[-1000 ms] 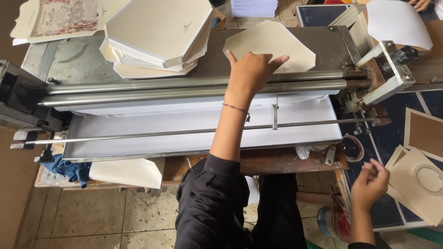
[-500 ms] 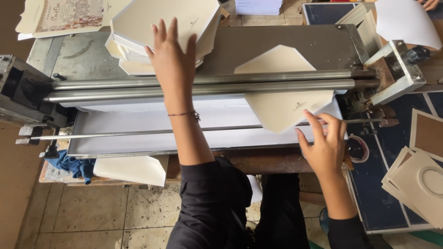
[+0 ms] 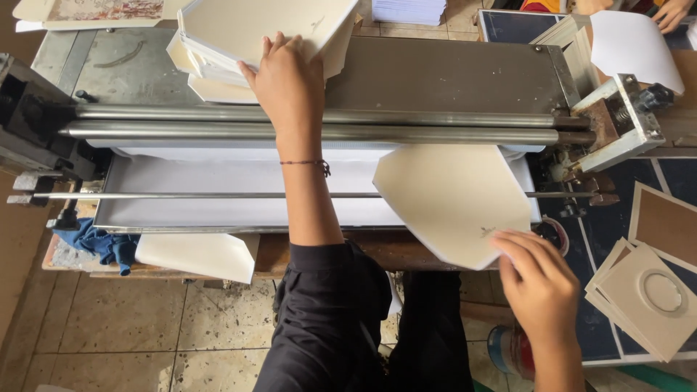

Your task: Feeding individual sheets of paper through a roller-based gluing machine and stacking them.

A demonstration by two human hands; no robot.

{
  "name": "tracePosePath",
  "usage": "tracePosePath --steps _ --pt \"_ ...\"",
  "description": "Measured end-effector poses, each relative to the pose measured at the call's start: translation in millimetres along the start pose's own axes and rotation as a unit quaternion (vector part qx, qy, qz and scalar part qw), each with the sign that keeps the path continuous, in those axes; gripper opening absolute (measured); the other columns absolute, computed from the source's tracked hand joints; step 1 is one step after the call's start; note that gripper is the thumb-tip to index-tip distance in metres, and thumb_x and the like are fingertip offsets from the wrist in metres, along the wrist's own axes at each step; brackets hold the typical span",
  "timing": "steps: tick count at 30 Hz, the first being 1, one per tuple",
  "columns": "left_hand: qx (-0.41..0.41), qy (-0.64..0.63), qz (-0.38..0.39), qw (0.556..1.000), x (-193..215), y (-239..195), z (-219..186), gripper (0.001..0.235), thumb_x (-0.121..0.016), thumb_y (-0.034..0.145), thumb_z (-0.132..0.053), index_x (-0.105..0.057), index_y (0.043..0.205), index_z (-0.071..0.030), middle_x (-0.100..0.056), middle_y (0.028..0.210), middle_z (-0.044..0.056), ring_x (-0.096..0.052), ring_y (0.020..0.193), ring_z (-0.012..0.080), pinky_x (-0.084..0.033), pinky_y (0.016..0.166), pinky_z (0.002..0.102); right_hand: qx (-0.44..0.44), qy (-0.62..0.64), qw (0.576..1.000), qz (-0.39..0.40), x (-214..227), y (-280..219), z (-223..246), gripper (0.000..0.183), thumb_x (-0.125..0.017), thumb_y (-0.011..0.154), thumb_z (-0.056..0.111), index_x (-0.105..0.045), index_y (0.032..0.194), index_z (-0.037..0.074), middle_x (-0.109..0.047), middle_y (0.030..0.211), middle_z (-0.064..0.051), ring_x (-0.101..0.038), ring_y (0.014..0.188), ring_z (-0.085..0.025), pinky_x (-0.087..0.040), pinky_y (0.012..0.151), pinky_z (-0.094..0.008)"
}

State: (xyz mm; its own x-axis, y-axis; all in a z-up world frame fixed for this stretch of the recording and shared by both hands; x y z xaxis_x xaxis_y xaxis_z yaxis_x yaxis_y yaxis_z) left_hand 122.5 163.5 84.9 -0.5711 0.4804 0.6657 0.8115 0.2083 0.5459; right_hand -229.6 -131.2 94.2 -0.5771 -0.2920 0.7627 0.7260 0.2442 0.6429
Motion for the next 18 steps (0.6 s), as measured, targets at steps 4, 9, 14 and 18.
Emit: tracePosePath --steps 4,9,14,18 --pt "-0.012 -0.039 -0.041 0.998 18 1 -13 0.034 -0.047 0.11 -0.033 -0.073 0.092 -0.02 -0.084 0.106 0.009 -0.069 0.126 0.046 -0.04 0.104 0.062 -0.086 0.034 0.994 -0.061 21 -47 -32 0.032 -0.068 0.101 -0.031 -0.081 0.119 -0.008 -0.082 0.12 -0.02 -0.08 0.108 -0.03 -0.064 0.096 -0.039" --pt "0.011 -0.104 -0.109 0.989 44 0 -15 0.034 -0.044 0.111 -0.04 -0.075 0.116 -0.027 -0.08 0.076 0.004 -0.058 0.066 0.0426 -0.049 0.056 0.051 -0.328 0.188 0.897 -0.231 31 -131 -97 0.018 -0.068 0.124 -0.019 -0.064 0.14 -0.028 -0.067 0.131 -0.04 -0.07 0.117 -0.048 -0.069 0.108 -0.057" --pt "-0.095 -0.174 -0.133 0.971 64 -8 -55 0.025 -0.049 0.113 -0.031 -0.071 0.112 -0.019 -0.073 0.073 0.004 -0.054 0.065 0.0365 -0.053 0.089 0.047 -0.451 0.273 0.791 -0.31 29 -187 -133 0.013 -0.072 0.122 0.0 -0.061 0.118 -0.005 -0.069 0.112 -0.024 -0.078 0.104 -0.033 -0.078 0.097 -0.043" --pt "-0.173 -0.189 -0.055 0.965 55 -15 -88 0.025 -0.054 0.112 -0.028 -0.075 0.126 -0.028 -0.082 0.09 0.002 -0.068 0.073 0.0325 -0.049 0.061 0.043 -0.494 0.309 0.746 -0.323 25 -218 -147 0.016 -0.073 0.119 0.007 -0.058 0.113 0.006 -0.068 0.112 -0.015 -0.078 0.106 -0.029 -0.079 0.096 -0.039"
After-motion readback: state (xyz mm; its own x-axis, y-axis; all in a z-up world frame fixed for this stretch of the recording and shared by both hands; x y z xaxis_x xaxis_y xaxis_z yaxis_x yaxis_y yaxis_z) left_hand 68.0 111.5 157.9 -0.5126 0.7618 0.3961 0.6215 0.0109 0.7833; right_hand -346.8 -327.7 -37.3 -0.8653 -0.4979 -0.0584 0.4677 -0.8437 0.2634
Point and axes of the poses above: each hand's wrist, its own y-axis towards the middle knuckle, its own x-axis out of the back of the hand, z = x × y, the point moved 10 cm from there along y, towards the middle knuckle
